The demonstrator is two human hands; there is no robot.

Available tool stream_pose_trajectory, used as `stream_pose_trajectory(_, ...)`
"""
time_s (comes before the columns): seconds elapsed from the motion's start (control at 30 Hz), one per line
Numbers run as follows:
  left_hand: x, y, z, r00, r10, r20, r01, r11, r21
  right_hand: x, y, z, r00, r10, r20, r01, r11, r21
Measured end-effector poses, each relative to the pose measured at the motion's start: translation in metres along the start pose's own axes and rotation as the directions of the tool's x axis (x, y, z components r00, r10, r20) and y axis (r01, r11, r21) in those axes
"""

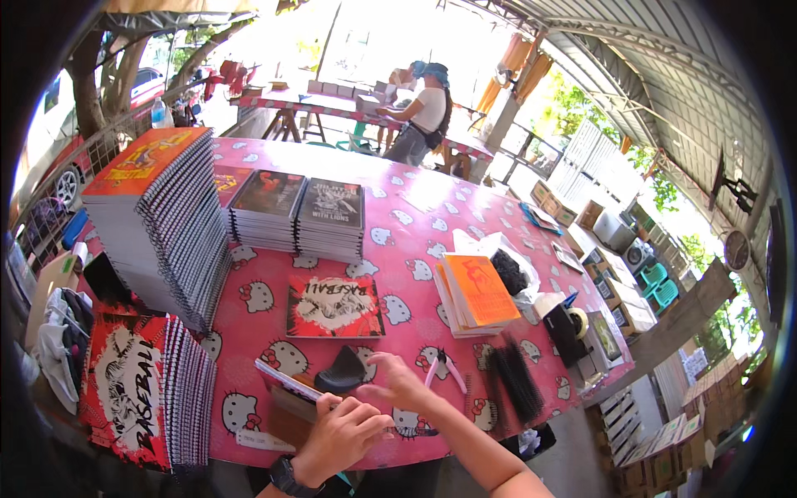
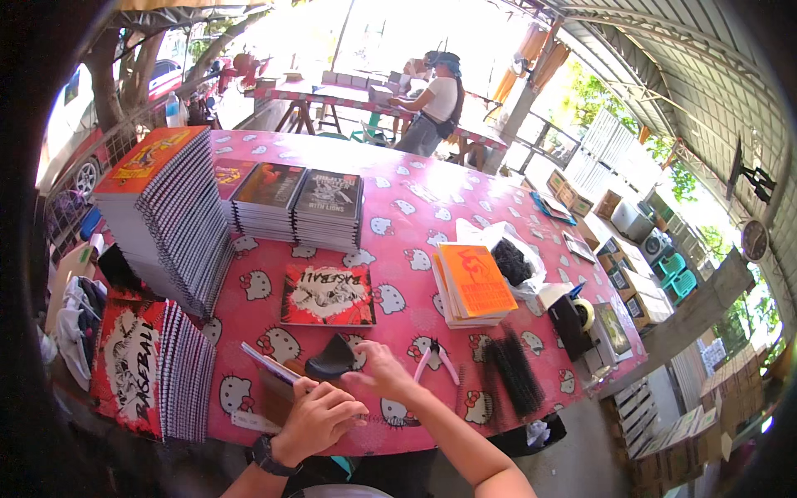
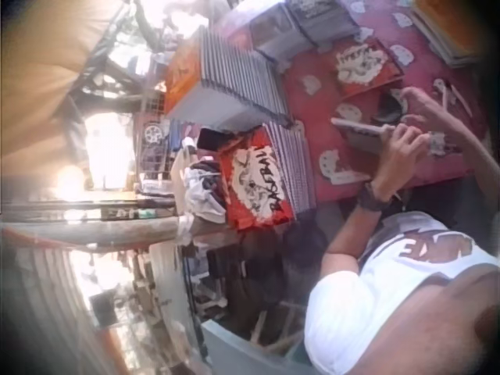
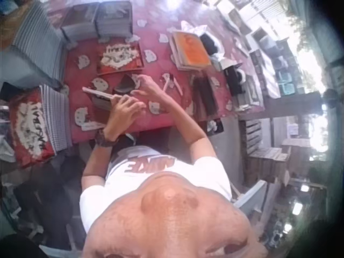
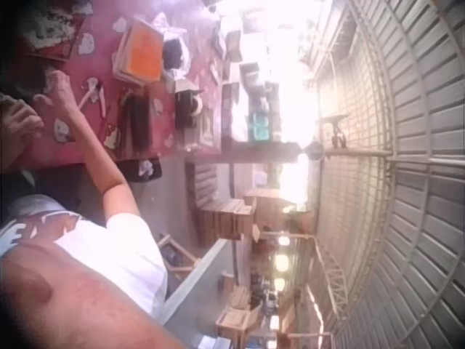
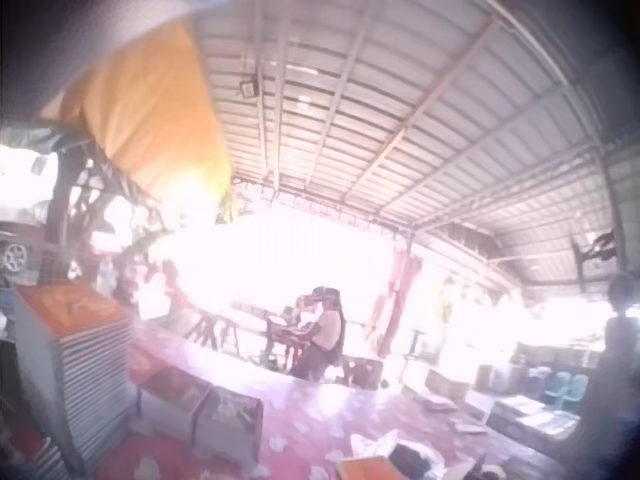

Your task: The person threads a plastic spiral through the punched holes of a stack of papers to bind a book, then bends the ends of the spiral with a tool.

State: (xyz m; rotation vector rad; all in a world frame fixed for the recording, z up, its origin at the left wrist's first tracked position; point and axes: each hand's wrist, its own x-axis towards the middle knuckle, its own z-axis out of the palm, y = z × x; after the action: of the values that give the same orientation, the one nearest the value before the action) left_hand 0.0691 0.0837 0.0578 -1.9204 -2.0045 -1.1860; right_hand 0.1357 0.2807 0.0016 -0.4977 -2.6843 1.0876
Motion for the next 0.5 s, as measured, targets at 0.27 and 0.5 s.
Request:
stream_pose_trajectory(0.27,0.004,0.0,-0.005,0.995,0.021,-0.094,-0.023,0.999,-0.023,0.025,0.001,0.06,0.979,-0.203,-0.031,0.182,0.926,-0.33)
stream_pose_trajectory(0.5,0.002,-0.002,-0.006,0.999,0.023,0.039,-0.02,0.997,-0.078,-0.033,0.012,0.024,0.983,-0.144,-0.11,0.108,0.952,-0.286)
